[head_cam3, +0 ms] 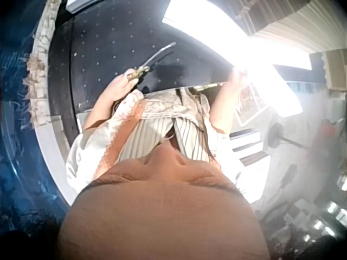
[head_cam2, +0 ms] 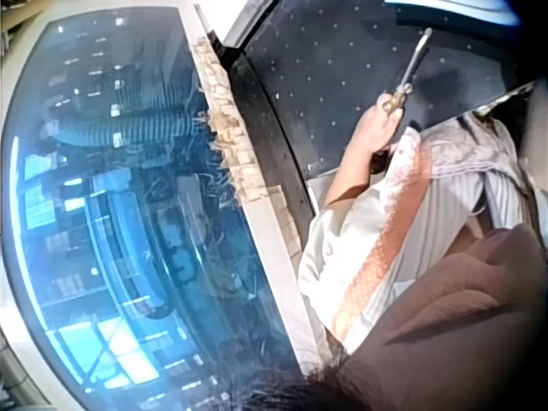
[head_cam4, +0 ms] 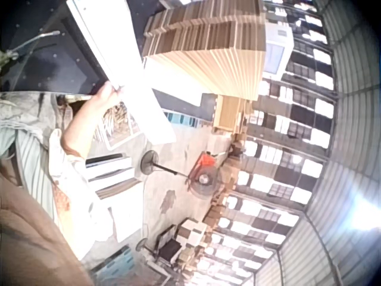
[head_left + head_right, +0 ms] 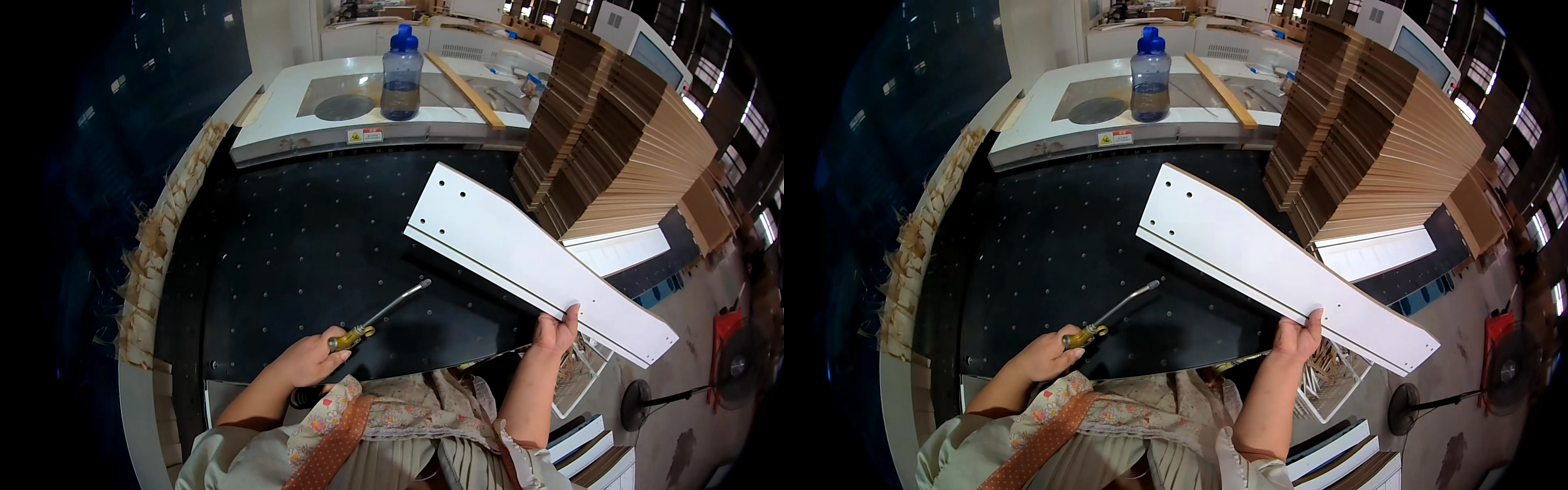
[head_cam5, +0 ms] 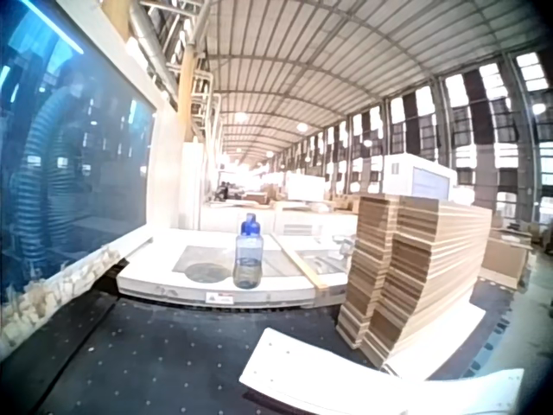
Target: The person uses a thin metal rod to poke through pre-drilled holes in white furniture panels, then moves the panels to a stack.
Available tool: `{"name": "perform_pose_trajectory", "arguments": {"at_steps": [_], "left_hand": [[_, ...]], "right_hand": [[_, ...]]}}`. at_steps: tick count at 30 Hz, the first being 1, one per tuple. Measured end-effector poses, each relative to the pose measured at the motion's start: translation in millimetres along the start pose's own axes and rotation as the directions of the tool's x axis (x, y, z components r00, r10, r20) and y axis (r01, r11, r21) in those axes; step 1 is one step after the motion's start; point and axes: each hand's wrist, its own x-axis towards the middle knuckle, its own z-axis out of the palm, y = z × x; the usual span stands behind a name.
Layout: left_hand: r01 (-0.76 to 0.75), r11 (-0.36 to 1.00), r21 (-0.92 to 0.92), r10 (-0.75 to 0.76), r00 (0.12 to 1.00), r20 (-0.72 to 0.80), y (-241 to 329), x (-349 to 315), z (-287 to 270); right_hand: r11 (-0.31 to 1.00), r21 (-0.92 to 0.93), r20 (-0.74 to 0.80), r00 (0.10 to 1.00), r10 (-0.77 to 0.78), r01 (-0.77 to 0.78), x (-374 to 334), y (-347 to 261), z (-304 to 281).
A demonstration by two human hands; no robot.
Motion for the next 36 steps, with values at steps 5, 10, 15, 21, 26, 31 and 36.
{"name": "perform_pose_trajectory", "arguments": {"at_steps": [5,10,15,21,26,31,36], "left_hand": [[0.005,0.998,-0.065,-0.012,0.994,-0.113,11.6,1.6,-3.2],[-0.069,0.99,0.126,0.1,0.961,-0.256,39.3,8.5,-13.3],[0.006,0.964,0.268,0.068,0.962,-0.266,63.4,15.9,-22.5],[0.146,0.923,0.357,-0.081,0.979,-0.189,65.9,21.4,-15.4],[0.171,0.887,0.429,-0.117,0.982,-0.15,59.5,24.3,-7.6],[0.181,0.86,0.476,-0.131,0.982,-0.137,59.1,26.1,-6.0],[0.211,0.844,0.493,-0.2,0.977,-0.076,61.7,29.3,-7.4]], "right_hand": [[0.998,0.055,0.033,0.999,0.006,-0.008,-0.8,-7.6,3.6],[0.999,0.054,0.036,0.999,-0.009,0.007,-4.1,-8.9,0.0],[1.0,-0.024,0.069,0.998,0.01,-0.008,-12.2,-13.5,-5.4],[0.986,-0.167,0.099,0.995,0.007,0.009,-16.8,-24.3,-27.5],[0.974,-0.228,0.129,0.991,0.033,-0.003,-17.8,-32.9,-43.7],[0.963,-0.268,0.164,0.984,0.072,-0.026,-17.9,-37.2,-48.5],[0.959,-0.284,0.196,0.977,0.084,-0.025,-18.4,-39.0,-49.6]]}}
